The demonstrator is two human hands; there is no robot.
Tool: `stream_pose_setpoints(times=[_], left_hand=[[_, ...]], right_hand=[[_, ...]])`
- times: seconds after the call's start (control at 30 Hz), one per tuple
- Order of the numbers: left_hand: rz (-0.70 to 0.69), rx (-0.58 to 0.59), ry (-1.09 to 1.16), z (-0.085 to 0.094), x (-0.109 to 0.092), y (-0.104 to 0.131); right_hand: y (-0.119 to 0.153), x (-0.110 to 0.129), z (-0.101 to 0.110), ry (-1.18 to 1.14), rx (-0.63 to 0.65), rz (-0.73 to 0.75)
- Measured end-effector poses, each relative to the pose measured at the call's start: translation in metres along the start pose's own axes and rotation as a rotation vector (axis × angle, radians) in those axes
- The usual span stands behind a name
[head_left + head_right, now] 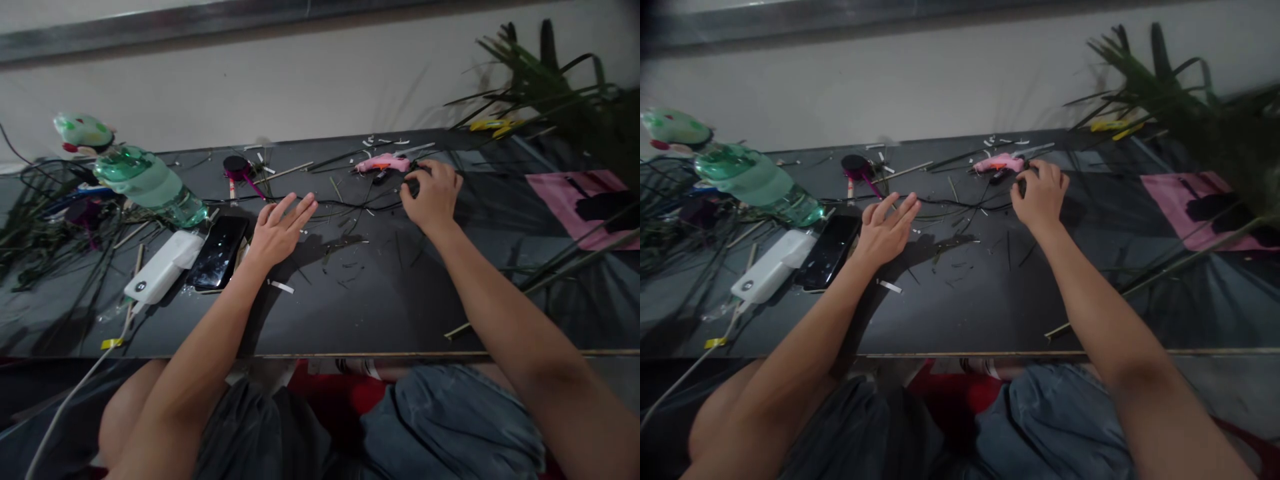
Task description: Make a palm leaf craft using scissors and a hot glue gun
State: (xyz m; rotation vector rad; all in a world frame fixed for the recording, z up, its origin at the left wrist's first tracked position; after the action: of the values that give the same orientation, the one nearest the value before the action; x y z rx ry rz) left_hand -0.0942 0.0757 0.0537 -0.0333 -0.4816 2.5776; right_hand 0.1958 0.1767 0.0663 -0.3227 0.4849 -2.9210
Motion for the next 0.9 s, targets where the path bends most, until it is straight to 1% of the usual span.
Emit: stream_pose_setpoints(times=[0.07, 0.2, 0.27, 0.63, 0.9], left_hand=[[0.014, 0.023, 0.003, -0.0010, 0.0005, -0.0006], [0.081, 0.118, 0.052, -0.0052, 0.0046, -0.0022], [0.103, 0.140, 0.067, -0.0056, 0.0060, -0.0027], [0.123, 0.164, 0.051, -0.0046, 0.0068, -0.0044], [0.110, 0.155, 0.018, -0.0040, 0.0078, -0.0036]], right_hand=[[0.0002, 0.0002, 0.0000, 0.005, -0.001, 0.003], [0.0004, 0.0010, 0.0004, 0.026, 0.001, 0.006], [0.0003, 0.0012, 0.0006, 0.031, 0.002, 0.005], [-0.0003, -0.0012, -0.0024, -0.031, 0.047, 0.005], [-0.0017, -0.0023, -0.0019, -0.006, 0.018, 0.004]])
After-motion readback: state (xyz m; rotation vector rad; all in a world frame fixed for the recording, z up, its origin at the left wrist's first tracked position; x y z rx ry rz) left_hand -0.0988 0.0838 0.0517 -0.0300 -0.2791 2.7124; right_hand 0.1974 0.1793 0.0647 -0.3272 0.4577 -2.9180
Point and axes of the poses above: each hand's wrist, its own y-axis away from the middle knuckle, its own z-axis out of the back of the hand, x = y × z, the point moved 7 cm from there along -y, towards the middle knuckle, and after that the axes turned 11 degrees about x, right-handed, at the moved point
